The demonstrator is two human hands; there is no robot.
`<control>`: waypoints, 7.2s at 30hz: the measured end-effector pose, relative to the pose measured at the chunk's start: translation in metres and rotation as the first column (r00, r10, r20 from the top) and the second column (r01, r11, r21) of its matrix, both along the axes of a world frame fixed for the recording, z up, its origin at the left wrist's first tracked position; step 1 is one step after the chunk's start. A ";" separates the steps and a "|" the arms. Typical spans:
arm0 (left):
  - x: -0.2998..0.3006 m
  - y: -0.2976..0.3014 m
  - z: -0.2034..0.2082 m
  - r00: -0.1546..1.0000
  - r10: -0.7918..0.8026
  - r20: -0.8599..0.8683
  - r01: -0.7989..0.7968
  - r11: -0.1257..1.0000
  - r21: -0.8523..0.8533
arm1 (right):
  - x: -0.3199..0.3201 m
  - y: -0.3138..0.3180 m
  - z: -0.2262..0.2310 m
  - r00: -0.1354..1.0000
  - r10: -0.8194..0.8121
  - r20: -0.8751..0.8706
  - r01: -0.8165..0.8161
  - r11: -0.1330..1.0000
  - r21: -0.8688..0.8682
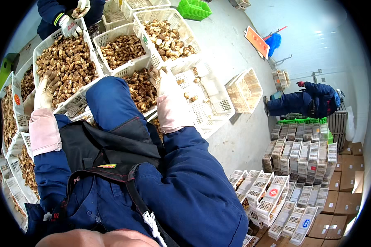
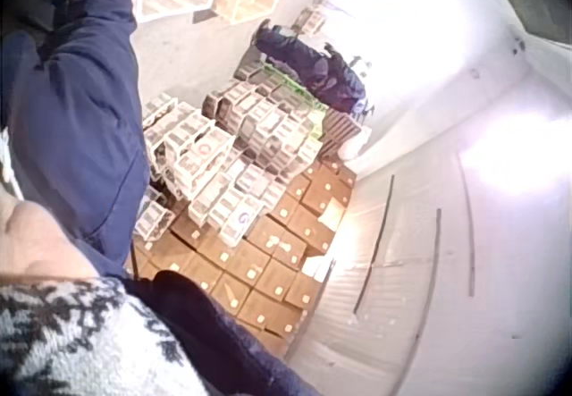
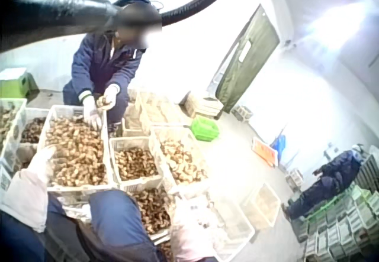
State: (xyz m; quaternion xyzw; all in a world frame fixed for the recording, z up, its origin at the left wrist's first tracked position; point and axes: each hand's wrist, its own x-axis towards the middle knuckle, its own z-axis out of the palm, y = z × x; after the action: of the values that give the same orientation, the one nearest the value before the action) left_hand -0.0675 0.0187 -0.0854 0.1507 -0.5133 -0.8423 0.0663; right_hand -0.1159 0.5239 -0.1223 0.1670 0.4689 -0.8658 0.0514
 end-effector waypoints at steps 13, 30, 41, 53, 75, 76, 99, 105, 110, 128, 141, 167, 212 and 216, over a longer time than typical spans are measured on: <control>0.018 -0.017 0.011 0.998 -0.024 -0.051 0.027 0.998 0.054 | 0.000 -0.154 0.112 0.901 0.319 -0.294 -0.221 0.920 0.323; 0.028 -0.006 0.039 0.765 0.635 -0.109 -0.534 0.719 0.444 | -0.040 -0.332 0.058 0.219 0.910 0.351 -0.125 -0.331 0.935; 0.022 0.006 0.049 0.813 0.564 -0.143 -0.490 0.796 0.356 | -0.029 -0.434 0.020 -0.135 0.548 0.826 0.622 -0.602 0.501; 0.018 0.002 0.056 0.902 0.431 -0.023 -0.432 0.902 -0.012 | -0.070 -0.383 0.048 0.498 0.855 -0.148 -0.595 0.460 0.659; 0.006 0.055 0.057 1.000 0.005 0.006 -0.005 0.999 0.031 | -0.017 -0.318 0.095 0.694 0.661 -0.284 -0.615 0.750 0.244; 0.004 0.056 0.059 0.996 0.048 0.073 -0.045 0.998 -0.046 | -0.020 -0.316 0.095 0.703 0.639 -0.313 -0.596 0.769 0.230; 0.008 0.047 0.054 0.980 0.071 -0.184 -0.082 0.995 -0.056 | -0.021 -0.314 0.094 0.499 0.826 -0.262 0.160 0.210 0.965; 0.010 0.049 0.052 0.979 0.098 -0.181 -0.089 0.994 0.056 | -0.014 -0.314 0.109 0.566 0.821 -0.080 0.080 0.041 0.996; 0.009 0.054 0.067 0.962 0.138 -0.235 -0.124 0.990 0.074 | -0.020 -0.315 0.086 0.642 0.746 -0.177 -0.082 0.296 0.952; 0.058 0.050 0.096 0.847 0.415 -0.333 -0.462 0.884 -0.073 | 0.008 -0.333 0.121 0.536 0.844 0.026 -0.705 0.431 0.563; 0.188 -0.030 0.029 0.760 0.585 -0.282 -0.460 0.791 0.403 | -0.008 -0.325 0.096 0.466 0.885 0.028 -0.800 0.407 0.440; 0.040 -0.001 0.090 0.811 0.574 -0.110 -0.382 0.663 0.644 | -0.158 -0.270 0.003 0.579 0.814 0.046 -0.078 0.000 0.997; 0.006 0.037 0.052 0.996 0.091 -0.021 -0.090 0.994 0.065 | -0.046 -0.331 0.100 0.524 0.814 -0.250 -0.594 0.560 0.577; 0.015 0.039 0.069 0.990 0.121 -0.066 -0.124 0.991 -0.048 | -0.040 -0.341 0.087 0.420 0.795 -0.438 -0.582 0.606 0.542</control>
State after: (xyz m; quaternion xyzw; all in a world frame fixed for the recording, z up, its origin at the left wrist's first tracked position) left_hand -0.0529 0.0580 -0.0161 0.1534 -0.5226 -0.8272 0.1380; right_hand -0.1560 0.1831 -0.0352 -0.3451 0.6100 -0.6799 0.2159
